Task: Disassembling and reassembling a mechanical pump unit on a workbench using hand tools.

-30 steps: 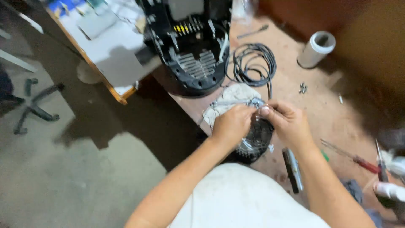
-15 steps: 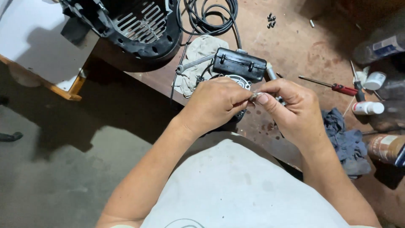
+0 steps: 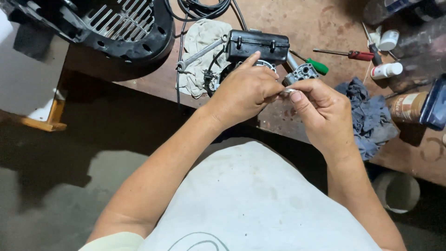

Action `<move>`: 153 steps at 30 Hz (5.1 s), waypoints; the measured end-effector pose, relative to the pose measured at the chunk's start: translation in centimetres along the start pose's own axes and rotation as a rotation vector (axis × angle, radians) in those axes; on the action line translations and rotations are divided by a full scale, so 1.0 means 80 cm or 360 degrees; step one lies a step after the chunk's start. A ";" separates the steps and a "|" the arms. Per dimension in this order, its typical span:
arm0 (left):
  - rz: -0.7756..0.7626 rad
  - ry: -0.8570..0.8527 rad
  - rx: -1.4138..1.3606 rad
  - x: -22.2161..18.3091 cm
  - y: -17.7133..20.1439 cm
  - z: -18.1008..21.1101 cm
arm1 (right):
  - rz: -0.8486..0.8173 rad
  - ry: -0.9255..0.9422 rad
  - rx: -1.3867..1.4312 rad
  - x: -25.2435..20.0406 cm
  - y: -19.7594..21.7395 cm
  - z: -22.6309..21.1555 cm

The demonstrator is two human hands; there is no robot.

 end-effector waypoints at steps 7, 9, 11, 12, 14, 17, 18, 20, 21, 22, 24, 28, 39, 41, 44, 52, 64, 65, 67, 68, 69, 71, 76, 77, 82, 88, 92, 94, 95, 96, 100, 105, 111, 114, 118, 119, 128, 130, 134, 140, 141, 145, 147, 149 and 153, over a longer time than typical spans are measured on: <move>-0.0239 -0.0200 -0.0153 0.018 0.044 0.035 | -0.0146 0.0113 -0.0646 -0.010 0.007 -0.040; -0.0261 -0.0205 -0.0199 0.023 0.043 0.034 | -0.0223 0.0025 -0.0832 -0.014 0.003 -0.037; -0.0280 -0.0212 -0.0246 0.028 0.039 0.032 | -0.0302 -0.0065 -0.1018 -0.007 0.001 -0.044; -0.0256 -0.0238 -0.0229 0.028 0.038 0.032 | -0.0276 -0.0381 -0.0761 -0.004 0.000 -0.042; -0.0227 -0.0272 -0.0210 0.031 0.038 0.030 | -0.0241 -0.0683 -0.0496 0.000 0.004 -0.039; -0.0228 -0.0262 -0.0249 0.034 0.034 0.025 | -0.0360 -0.0480 -0.0302 0.005 0.007 -0.034; -0.0246 -0.0251 -0.0251 0.037 0.030 0.023 | -0.0296 -0.0433 -0.0097 0.004 0.007 -0.029; -0.0260 -0.0241 -0.0258 0.039 0.024 0.021 | -0.0233 -0.0384 0.0101 0.003 0.007 -0.016; -0.0260 -0.0253 -0.0258 0.039 0.024 0.020 | -0.0171 -0.0419 0.0266 0.002 0.005 -0.006; -0.0260 -0.0265 -0.0257 0.040 0.024 0.020 | -0.0109 -0.0452 0.0430 0.002 0.003 0.004; -0.0276 -0.0259 -0.0218 0.037 0.027 0.023 | -0.0106 -0.0482 0.0052 0.010 -0.003 -0.004; -0.0307 -0.0289 -0.0171 0.037 0.027 0.029 | 0.0035 -0.0370 -0.0497 0.021 -0.008 -0.005; -0.0266 -0.0379 -0.0031 0.037 0.013 0.024 | 0.0046 -0.0656 0.0902 -0.012 0.002 0.031; -0.0290 -0.0384 0.0015 0.035 0.011 0.024 | -0.0091 -0.0579 0.0821 -0.010 0.004 0.028; -0.0260 -0.0423 -0.0027 0.035 0.017 0.024 | -0.0261 -0.0511 0.0550 0.002 -0.007 0.022; -0.0176 -0.0418 -0.0015 0.029 0.014 0.024 | 0.0161 -0.0484 -0.0328 0.013 -0.023 0.015; -0.0171 -0.0459 -0.0003 0.029 0.011 0.026 | 0.0044 -0.0556 0.0462 -0.018 -0.006 0.019; -0.0171 -0.0457 -0.0005 0.029 0.011 0.026 | 0.0041 -0.0557 0.0461 -0.025 -0.015 0.015; -0.0140 -0.0460 -0.0054 0.029 0.012 0.027 | 0.0152 0.0024 -0.0754 -0.028 -0.011 -0.020; -0.0143 -0.0458 -0.0056 0.027 0.010 0.026 | 0.0151 0.0020 -0.0753 -0.030 -0.017 -0.021; -0.0124 -0.0458 -0.0050 0.028 0.009 0.025 | 0.0133 0.0059 -0.0942 -0.031 -0.022 -0.026; -0.0103 -0.0462 -0.0039 0.029 0.009 0.025 | 0.0119 0.0101 -0.1131 -0.024 -0.016 -0.036; -0.0134 -0.0475 -0.0006 0.029 0.008 0.027 | -0.0251 -0.0620 0.0950 -0.018 -0.004 0.013; -0.0130 -0.0481 -0.0005 0.028 0.009 0.029 | -0.0249 -0.0615 0.0945 -0.018 0.001 0.022; -0.0086 -0.0462 0.0019 0.027 0.009 0.029 | -0.0208 -0.0531 0.0757 -0.018 0.008 0.066; -0.0102 -0.0299 -0.0192 0.029 0.007 0.022 | -0.0035 -0.0069 -0.0474 0.009 -0.011 0.008; -0.0064 -0.0357 -0.0143 0.026 0.006 0.022 | 0.0101 -0.0221 -0.0424 0.008 -0.017 0.004; -0.0073 -0.0347 -0.0127 0.028 0.001 0.022 | 0.0019 -0.0078 -0.0677 0.006 -0.021 -0.005; -0.0075 -0.0348 -0.0130 0.027 0.004 0.024 | 0.0020 -0.0082 -0.0679 0.002 -0.023 -0.003; -0.0060 -0.0389 -0.0089 0.025 0.007 0.028 | 0.0057 -0.0091 -0.0535 -0.002 -0.025 -0.001; -0.0021 -0.0460 -0.0007 0.024 0.008 0.031 | 0.0152 -0.0064 -0.0434 -0.020 -0.035 0.009; -0.0078 -0.0435 -0.0010 0.026 0.006 0.027 | 0.0452 -0.0015 -0.0748 -0.014 -0.054 0.001; -0.0255 -0.0279 -0.0232 0.034 0.026 0.019 | 0.0411 -0.0155 -0.0224 -0.036 -0.049 0.003; -0.0402 -0.0258 -0.0282 0.032 0.062 0.028 | 0.0526 0.0027 -0.0230 -0.030 -0.048 -0.009; -0.0047 -0.0163 -0.0310 0.051 0.103 0.022 | 0.0539 -0.0031 -0.0122 -0.024 -0.049 -0.005; -0.0050 -0.0150 -0.0309 0.055 0.096 0.020 | 0.0530 -0.0038 -0.0114 -0.024 -0.048 -0.009; 0.0568 0.0028 0.0503 0.103 0.027 -0.012 | 0.0886 0.0005 0.0602 -0.007 0.002 0.007; 0.0528 0.0173 0.0279 0.099 0.033 -0.020 | -0.0010 -0.0398 -0.0367 -0.014 -0.006 0.011; 0.0564 0.0179 0.0273 0.089 0.033 -0.019 | -0.0437 -0.0284 -0.0670 -0.030 -0.015 0.039; 0.0638 0.0068 0.0296 0.090 0.039 -0.014 | -0.0686 0.0145 -0.0849 -0.014 -0.011 0.041; 0.0641 0.0084 0.0295 0.090 0.038 -0.014 | -0.0735 0.0274 -0.0850 -0.013 -0.013 0.041; 0.0609 0.0161 0.0302 0.094 0.034 -0.015 | -0.0729 0.0651 -0.0962 -0.012 -0.006 0.052; 0.0639 0.0167 0.0308 0.093 0.032 -0.018 | -0.0766 0.0691 -0.0945 -0.008 -0.005 0.053; 0.0669 0.0171 0.0316 0.093 0.032 -0.019 | -0.0799 0.0733 -0.0927 -0.004 -0.001 0.063; 0.0696 0.0135 0.0313 0.091 0.032 -0.016 | -0.0979 0.0999 -0.0948 0.001 0.002 0.072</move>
Point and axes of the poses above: each hand's wrist, its own x-axis towards the middle knuckle, its own y-axis out of the back of the hand, z = x × y, the point moved 6 cm from there along x, towards the middle knuckle, and after that the axes turned 15 degrees about y, right-handed, at the moved point
